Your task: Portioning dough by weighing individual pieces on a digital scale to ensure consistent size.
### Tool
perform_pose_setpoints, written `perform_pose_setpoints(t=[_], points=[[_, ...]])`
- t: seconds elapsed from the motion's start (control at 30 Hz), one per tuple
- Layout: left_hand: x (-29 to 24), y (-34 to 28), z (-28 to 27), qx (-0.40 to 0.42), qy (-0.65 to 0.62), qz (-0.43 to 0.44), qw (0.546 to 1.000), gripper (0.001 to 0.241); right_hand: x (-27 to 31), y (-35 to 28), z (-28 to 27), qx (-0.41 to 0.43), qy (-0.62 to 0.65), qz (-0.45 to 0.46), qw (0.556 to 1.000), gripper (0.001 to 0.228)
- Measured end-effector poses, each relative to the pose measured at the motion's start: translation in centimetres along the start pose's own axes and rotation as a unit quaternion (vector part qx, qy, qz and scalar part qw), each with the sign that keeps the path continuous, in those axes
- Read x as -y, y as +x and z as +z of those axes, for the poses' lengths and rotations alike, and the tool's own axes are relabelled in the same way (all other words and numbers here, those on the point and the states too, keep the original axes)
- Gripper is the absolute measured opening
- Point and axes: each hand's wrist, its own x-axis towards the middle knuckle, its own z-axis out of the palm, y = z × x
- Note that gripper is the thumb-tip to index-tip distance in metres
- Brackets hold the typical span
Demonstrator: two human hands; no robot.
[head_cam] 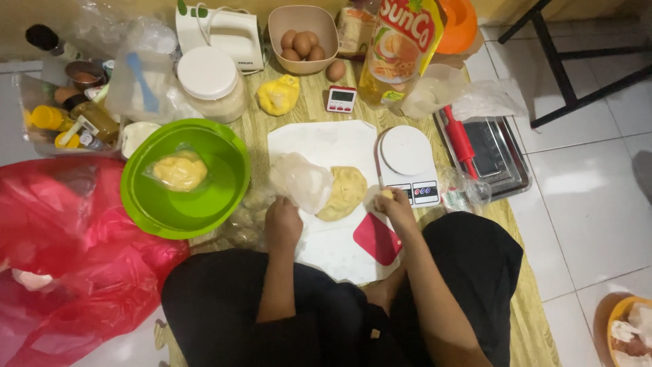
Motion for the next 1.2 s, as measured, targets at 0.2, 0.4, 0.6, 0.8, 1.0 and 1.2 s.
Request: perform_pose_setpoints(t=[0.2,0.4,0.6,0.8,1.0,1.2], points=[[1.2,-4.0,3.8,0.109,0.072,-0.09,0.987,0.098,1.3,-1.0,-0.8,0.234,0.305,0.117,0.916,0.029],[2.6,-5.7,3.4,0.08,-0.052,-0.122,0.988,0.018,-3.1,-3.2,2.0,0.285,0.27,0.063,0.918,0.022],[-0.2,-11.2,-0.7,-0.063,-0.322,-0.111,0.938,0.018,-6.8,-6.7,6.2,0.369,0.17,0.161,0.899,0.021],[-1.1,-12.2,0.2,-0.178,-0.343,0.003,0.922,0.02,-4.2,-10.5,12.1,0.332,0.216,0.298,0.869,0.017],[-1.2,-11.7,0.8,-0.231,-0.388,0.023,0.892,0.024,-0.5,-11.3,14.7,0.316,0.217,0.281,0.88,0.017],[-0.9,-11.5,1.2,-0.308,-0.408,0.051,0.858,0.022,-6.7,-8.1,15.4,0.368,-0.12,0.059,0.92,0.044]])
